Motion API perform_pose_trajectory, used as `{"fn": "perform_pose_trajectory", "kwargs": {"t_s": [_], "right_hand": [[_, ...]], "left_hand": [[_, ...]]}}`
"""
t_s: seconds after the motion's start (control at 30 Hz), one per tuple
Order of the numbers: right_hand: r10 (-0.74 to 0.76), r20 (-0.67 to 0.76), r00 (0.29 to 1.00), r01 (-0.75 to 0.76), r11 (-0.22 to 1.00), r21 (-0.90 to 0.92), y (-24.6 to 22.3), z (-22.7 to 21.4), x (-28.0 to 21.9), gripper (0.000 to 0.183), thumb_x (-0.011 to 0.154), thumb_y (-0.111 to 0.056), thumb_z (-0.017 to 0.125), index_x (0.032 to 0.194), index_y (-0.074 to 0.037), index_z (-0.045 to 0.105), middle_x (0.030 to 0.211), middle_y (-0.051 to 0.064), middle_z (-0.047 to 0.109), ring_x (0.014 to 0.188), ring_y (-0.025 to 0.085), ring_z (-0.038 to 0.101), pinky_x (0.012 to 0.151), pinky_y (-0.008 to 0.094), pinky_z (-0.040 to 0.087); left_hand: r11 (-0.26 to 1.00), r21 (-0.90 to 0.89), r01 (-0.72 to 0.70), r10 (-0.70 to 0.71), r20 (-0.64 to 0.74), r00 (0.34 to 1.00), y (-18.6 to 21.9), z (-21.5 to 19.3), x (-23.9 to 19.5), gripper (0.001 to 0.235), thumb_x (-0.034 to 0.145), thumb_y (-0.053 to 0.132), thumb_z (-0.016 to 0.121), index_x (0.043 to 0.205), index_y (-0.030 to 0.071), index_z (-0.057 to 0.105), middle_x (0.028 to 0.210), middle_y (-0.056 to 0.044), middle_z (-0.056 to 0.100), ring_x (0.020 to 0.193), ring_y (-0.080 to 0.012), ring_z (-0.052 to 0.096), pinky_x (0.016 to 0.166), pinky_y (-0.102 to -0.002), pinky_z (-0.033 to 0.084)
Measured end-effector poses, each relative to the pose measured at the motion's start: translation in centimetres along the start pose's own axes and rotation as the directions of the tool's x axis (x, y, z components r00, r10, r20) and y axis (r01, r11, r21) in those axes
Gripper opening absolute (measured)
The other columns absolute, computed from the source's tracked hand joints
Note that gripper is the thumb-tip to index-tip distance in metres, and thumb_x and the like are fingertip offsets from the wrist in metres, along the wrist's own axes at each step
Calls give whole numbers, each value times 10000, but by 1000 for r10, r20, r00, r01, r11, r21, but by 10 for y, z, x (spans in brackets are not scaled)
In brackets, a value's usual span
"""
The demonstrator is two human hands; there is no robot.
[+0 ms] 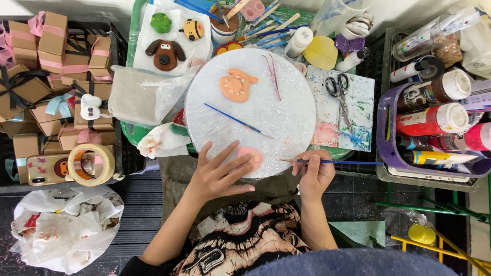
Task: The person applies a liquid to two small figures using a brush while they are on a rotating plate. They rotate the plate by hand and pick up the figures to apply the liquid to different sides.
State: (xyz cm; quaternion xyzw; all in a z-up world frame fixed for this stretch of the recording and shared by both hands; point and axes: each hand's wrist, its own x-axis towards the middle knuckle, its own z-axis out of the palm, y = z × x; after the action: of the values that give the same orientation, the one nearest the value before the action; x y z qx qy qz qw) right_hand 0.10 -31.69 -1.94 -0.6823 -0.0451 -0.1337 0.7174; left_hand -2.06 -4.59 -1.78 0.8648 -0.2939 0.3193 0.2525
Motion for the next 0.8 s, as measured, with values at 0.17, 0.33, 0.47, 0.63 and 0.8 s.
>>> {"fn": "perform_pose_trajectory", "kwargs": {"t_s": [0.17,0.33,0.47,0.63,0.8], "right_hand": [[-6,64,998,3,999,41,3,-3,-3,202,1141,-175,465,1020,-37,550,854,152,678,588,117,585,533,229,409],[52,206,977,-69,995,76,7,-1,-19,85,1053,-77,595,1014,-12,557,871,172,689,606,137,620,513,247,518],[-56,228,972,58,998,-2,7,5,-41,109,1022,-59,643,989,-10,551,838,171,706,584,120,627,521,235,523],[-170,163,972,172,985,0,8,-3,-41,156,1053,-126,605,1034,-24,489,837,165,693,625,118,639,566,239,541],[-318,92,944,323,945,-45,10,-21,-40,168,1075,-170,579,1042,-37,482,834,149,688,624,120,617,589,252,515]], "left_hand": [[947,-260,186,-202,-36,979,-2,-11,2,831,702,694,847,1281,133,641,1331,-65,679,1316,-336,598,1207,-580,142],[939,-188,287,-284,43,958,-10,-39,7,807,705,627,876,1279,106,653,1299,-30,703,1300,-270,636,1200,-526,236],[942,-162,293,-284,74,956,-8,-40,9,841,696,645,860,1293,88,657,1252,-44,711,1243,-226,650,1142,-508,286],[948,-214,235,-223,77,972,6,-35,11,735,771,576,825,1276,67,665,1239,-46,702,1158,-207,660,1039,-450,373],[962,-159,221,-209,91,974,13,-28,25,389,902,342,806,1225,152,703,1239,28,716,1112,-158,667,959,-370,423]]}}
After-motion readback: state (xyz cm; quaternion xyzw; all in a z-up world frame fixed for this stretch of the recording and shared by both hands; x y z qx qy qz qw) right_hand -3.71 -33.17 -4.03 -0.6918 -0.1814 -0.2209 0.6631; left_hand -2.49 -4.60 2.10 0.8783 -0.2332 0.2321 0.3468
